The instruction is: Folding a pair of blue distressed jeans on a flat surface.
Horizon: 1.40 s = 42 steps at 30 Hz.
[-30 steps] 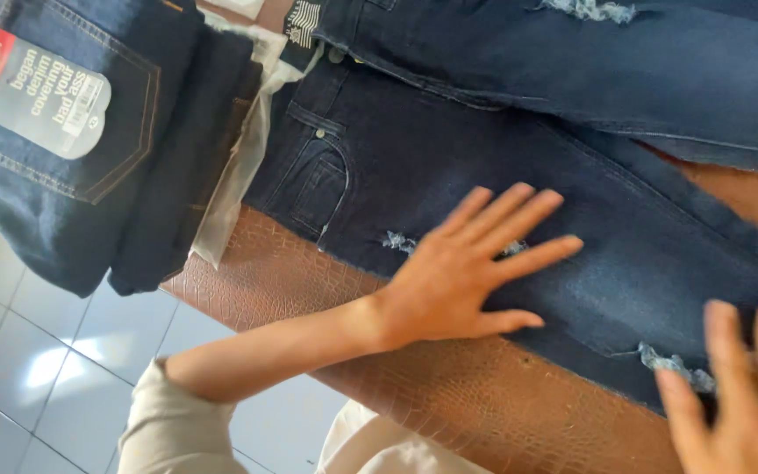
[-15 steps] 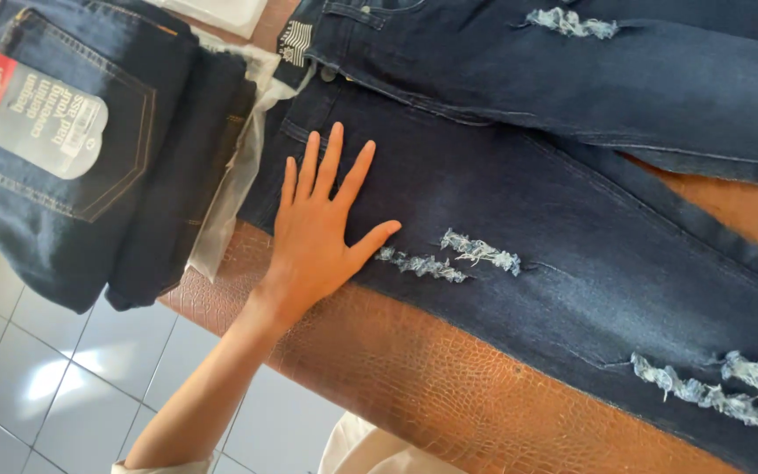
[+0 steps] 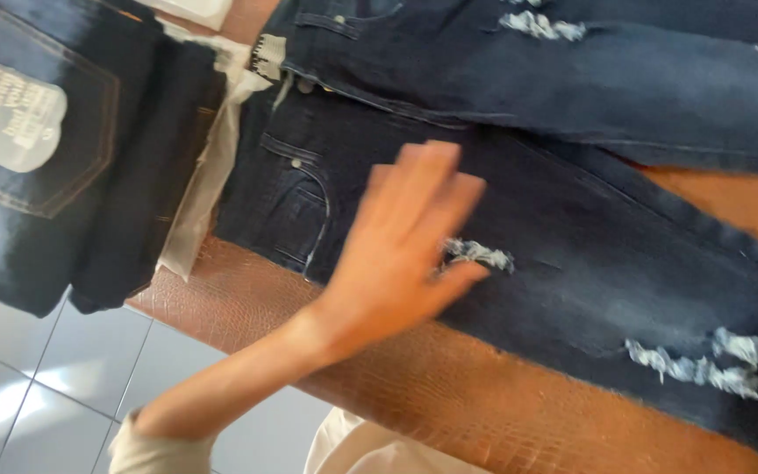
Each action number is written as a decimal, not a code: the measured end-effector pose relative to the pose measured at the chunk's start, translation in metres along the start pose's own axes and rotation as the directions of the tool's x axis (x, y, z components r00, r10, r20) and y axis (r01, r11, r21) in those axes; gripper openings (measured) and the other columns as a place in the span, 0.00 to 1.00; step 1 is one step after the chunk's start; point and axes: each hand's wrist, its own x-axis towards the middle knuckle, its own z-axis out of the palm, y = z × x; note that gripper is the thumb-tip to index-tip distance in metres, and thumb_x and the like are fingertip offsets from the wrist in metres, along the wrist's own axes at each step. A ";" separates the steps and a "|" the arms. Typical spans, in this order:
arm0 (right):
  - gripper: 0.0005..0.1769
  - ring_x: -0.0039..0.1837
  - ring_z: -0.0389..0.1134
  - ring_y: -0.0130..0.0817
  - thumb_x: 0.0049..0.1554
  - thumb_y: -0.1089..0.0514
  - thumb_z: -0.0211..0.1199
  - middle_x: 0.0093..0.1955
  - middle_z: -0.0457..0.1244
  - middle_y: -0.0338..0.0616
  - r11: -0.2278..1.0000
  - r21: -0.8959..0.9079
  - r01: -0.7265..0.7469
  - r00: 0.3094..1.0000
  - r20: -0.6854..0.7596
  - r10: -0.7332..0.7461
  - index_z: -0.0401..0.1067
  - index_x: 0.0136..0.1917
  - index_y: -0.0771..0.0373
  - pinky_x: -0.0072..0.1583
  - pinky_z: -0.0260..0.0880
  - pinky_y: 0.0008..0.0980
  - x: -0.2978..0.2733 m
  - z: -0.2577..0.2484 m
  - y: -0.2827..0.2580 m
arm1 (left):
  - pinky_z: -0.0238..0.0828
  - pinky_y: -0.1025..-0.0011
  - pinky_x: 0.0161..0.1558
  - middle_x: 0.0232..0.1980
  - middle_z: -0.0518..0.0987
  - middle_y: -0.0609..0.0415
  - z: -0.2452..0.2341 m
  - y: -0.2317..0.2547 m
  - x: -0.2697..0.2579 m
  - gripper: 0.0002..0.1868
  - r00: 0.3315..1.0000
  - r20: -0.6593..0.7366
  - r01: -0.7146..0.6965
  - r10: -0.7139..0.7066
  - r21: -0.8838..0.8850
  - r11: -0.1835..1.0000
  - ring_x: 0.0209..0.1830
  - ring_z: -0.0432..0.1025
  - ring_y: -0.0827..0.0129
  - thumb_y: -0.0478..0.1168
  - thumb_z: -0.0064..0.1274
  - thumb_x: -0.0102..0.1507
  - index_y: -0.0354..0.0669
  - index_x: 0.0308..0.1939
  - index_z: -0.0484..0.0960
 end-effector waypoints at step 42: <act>0.41 0.86 0.26 0.49 0.64 0.30 0.31 0.88 0.27 0.46 0.860 -0.030 -0.510 0.815 0.303 0.494 0.37 0.86 0.44 0.78 0.22 0.65 0.113 0.055 0.183 | 0.51 0.45 0.76 0.81 0.59 0.43 0.106 -0.037 0.179 0.34 0.950 -0.027 -0.302 0.311 0.170 0.938 0.81 0.53 0.45 0.59 0.44 0.73 0.46 0.78 0.66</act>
